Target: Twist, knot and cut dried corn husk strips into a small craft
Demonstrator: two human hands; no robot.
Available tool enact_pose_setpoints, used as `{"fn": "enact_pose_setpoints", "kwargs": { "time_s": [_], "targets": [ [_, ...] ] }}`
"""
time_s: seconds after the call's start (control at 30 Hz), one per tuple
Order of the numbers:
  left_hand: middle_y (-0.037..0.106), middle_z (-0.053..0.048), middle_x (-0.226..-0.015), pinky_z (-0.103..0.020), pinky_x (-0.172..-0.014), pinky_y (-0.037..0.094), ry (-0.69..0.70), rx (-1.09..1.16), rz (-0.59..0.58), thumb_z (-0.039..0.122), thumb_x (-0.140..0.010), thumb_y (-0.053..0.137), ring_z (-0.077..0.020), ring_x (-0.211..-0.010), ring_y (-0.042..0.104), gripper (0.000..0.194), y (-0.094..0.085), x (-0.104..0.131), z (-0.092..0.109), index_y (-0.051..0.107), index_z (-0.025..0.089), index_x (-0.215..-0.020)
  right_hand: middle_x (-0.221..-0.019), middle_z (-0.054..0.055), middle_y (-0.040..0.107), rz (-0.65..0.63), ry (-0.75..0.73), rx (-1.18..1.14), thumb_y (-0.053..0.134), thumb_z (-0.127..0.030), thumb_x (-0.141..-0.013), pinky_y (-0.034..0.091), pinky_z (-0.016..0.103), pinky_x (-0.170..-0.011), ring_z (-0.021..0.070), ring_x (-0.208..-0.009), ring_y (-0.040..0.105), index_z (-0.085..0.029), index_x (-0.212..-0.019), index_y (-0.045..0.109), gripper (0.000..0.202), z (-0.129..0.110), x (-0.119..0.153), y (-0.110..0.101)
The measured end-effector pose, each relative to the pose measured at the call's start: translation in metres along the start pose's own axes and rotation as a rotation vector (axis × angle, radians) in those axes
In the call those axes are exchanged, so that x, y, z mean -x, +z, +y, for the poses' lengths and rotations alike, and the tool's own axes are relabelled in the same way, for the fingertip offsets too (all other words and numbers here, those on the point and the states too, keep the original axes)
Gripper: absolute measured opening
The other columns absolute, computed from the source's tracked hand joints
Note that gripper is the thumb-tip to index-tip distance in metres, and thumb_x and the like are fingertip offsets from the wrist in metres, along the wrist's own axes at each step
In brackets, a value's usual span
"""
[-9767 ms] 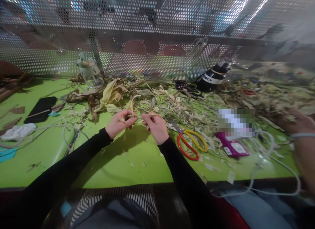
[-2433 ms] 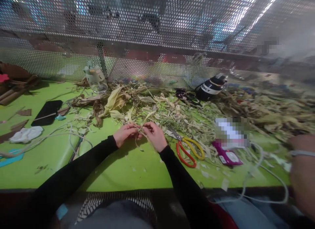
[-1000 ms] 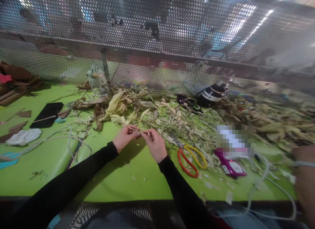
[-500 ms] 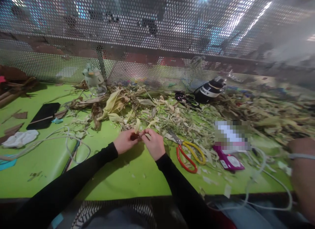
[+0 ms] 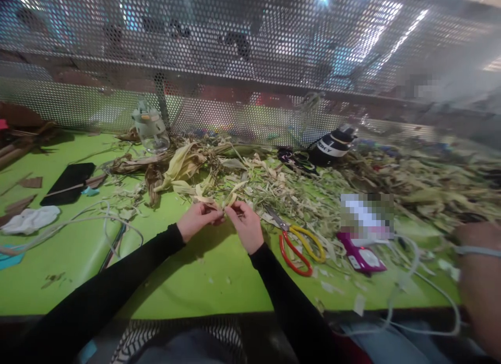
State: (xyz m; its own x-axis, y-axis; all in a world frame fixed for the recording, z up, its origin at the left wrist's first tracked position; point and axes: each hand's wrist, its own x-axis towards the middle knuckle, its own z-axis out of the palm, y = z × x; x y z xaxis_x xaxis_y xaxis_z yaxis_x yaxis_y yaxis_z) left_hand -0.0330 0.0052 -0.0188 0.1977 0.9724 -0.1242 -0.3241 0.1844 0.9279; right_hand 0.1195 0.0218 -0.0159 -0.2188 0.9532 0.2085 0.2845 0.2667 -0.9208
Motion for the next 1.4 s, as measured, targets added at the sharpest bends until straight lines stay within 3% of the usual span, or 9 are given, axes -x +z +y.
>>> {"fn": "enact_pose_setpoints", "kwargs": {
  "time_s": [0.33, 0.43, 0.57, 0.73, 0.93, 1.03, 1.13, 1.27, 1.4],
  "targets": [
    [0.058, 0.001, -0.055, -0.022, -0.054, 0.040, -0.086, 0.031, 0.052, 0.039, -0.056, 0.076, -0.0058, -0.048, 0.049, 0.037, -0.0020, 0.0017, 0.0045, 0.055, 0.011, -0.067, -0.081, 0.003, 0.063, 0.017, -0.155, 0.075, 0.060, -0.038, -0.080, 0.047, 0.028, -0.064, 0.0149, -0.069, 0.056, -0.020, -0.080, 0.064, 0.018, -0.0039, 0.0040, 0.0016],
    [0.058, 0.001, -0.056, -0.022, -0.056, 0.041, -0.058, 0.014, 0.050, 0.041, -0.057, 0.076, -0.0061, -0.050, 0.050, 0.037, -0.0012, 0.0022, 0.0057, 0.056, 0.011, -0.068, -0.086, 0.004, 0.062, 0.010, -0.079, -0.011, 0.060, -0.040, -0.079, 0.047, 0.027, -0.064, 0.0150, -0.072, 0.056, -0.020, -0.083, 0.062, 0.021, -0.0019, 0.0023, 0.0007],
    [0.059, 0.001, -0.057, -0.022, -0.057, 0.042, -0.022, -0.064, 0.048, 0.039, -0.060, 0.074, -0.0074, -0.052, 0.051, 0.033, -0.0003, 0.0016, 0.0052, 0.057, 0.012, -0.067, -0.073, 0.000, 0.058, -0.024, 0.073, -0.135, 0.058, -0.043, -0.079, 0.044, 0.023, -0.054, 0.0118, -0.061, 0.052, -0.019, -0.086, 0.058, 0.025, 0.0026, 0.0009, 0.0017],
    [0.059, 0.001, -0.057, -0.024, -0.060, 0.043, -0.043, -0.113, 0.020, 0.034, -0.064, 0.072, -0.0085, -0.054, 0.053, 0.028, 0.0004, 0.0013, 0.0034, 0.057, 0.012, -0.068, -0.062, -0.002, 0.053, -0.033, 0.107, -0.143, 0.061, -0.046, -0.076, 0.039, 0.022, -0.047, 0.0103, -0.053, 0.046, -0.018, -0.087, 0.063, 0.030, 0.0050, 0.0018, 0.0030],
    [0.062, 0.000, -0.059, -0.023, -0.060, 0.045, -0.141, -0.017, 0.074, 0.036, -0.067, 0.070, -0.0065, -0.051, 0.053, 0.030, 0.0000, 0.0026, 0.0057, 0.056, 0.011, -0.073, -0.072, 0.002, 0.061, 0.032, 0.013, -0.050, 0.060, -0.042, -0.077, 0.047, 0.027, -0.057, 0.0145, -0.063, 0.055, -0.019, -0.085, 0.067, 0.026, -0.0011, 0.0035, 0.0020],
    [0.061, 0.000, -0.056, -0.022, -0.057, 0.044, -0.140, -0.043, 0.064, 0.036, -0.068, 0.069, -0.0057, -0.049, 0.052, 0.029, -0.0026, 0.0014, 0.0032, 0.054, 0.012, -0.069, -0.088, 0.005, 0.064, -0.038, -0.119, -0.001, 0.060, -0.039, -0.079, 0.050, 0.032, -0.068, 0.0180, -0.078, 0.059, -0.021, -0.084, 0.068, 0.020, -0.0031, 0.0039, 0.0010],
    [0.059, 0.001, -0.055, -0.021, -0.055, 0.043, -0.118, -0.111, 0.025, 0.032, -0.069, 0.067, -0.0064, -0.049, 0.052, 0.024, -0.0057, 0.0000, -0.0011, 0.052, 0.013, -0.066, -0.087, 0.005, 0.062, -0.099, -0.224, 0.064, 0.060, -0.035, -0.080, 0.050, 0.033, -0.070, 0.0180, -0.079, 0.059, -0.023, -0.085, 0.069, 0.015, -0.0017, 0.0035, 0.0005],
    [0.061, 0.001, -0.061, -0.022, -0.060, 0.043, -0.001, -0.255, -0.064, 0.021, -0.065, 0.067, -0.0089, -0.057, 0.054, 0.013, -0.0060, 0.0007, -0.0019, 0.057, 0.013, -0.070, -0.079, 0.003, 0.059, -0.083, -0.231, 0.128, 0.060, -0.035, -0.080, 0.050, 0.033, -0.068, 0.0172, -0.074, 0.058, -0.023, -0.084, 0.069, 0.015, 0.0011, 0.0024, 0.0004],
    [0.060, -0.001, -0.063, -0.022, -0.061, 0.044, -0.018, -0.154, -0.101, 0.028, -0.075, 0.057, -0.0089, -0.058, 0.054, 0.016, -0.0031, 0.0020, 0.0016, 0.058, 0.012, -0.073, -0.083, 0.003, 0.058, -0.063, -0.192, 0.079, 0.059, -0.036, -0.080, 0.052, 0.033, -0.065, 0.0161, -0.070, 0.059, -0.022, -0.084, 0.068, 0.017, 0.0006, 0.0024, 0.0010]
  ]
}}
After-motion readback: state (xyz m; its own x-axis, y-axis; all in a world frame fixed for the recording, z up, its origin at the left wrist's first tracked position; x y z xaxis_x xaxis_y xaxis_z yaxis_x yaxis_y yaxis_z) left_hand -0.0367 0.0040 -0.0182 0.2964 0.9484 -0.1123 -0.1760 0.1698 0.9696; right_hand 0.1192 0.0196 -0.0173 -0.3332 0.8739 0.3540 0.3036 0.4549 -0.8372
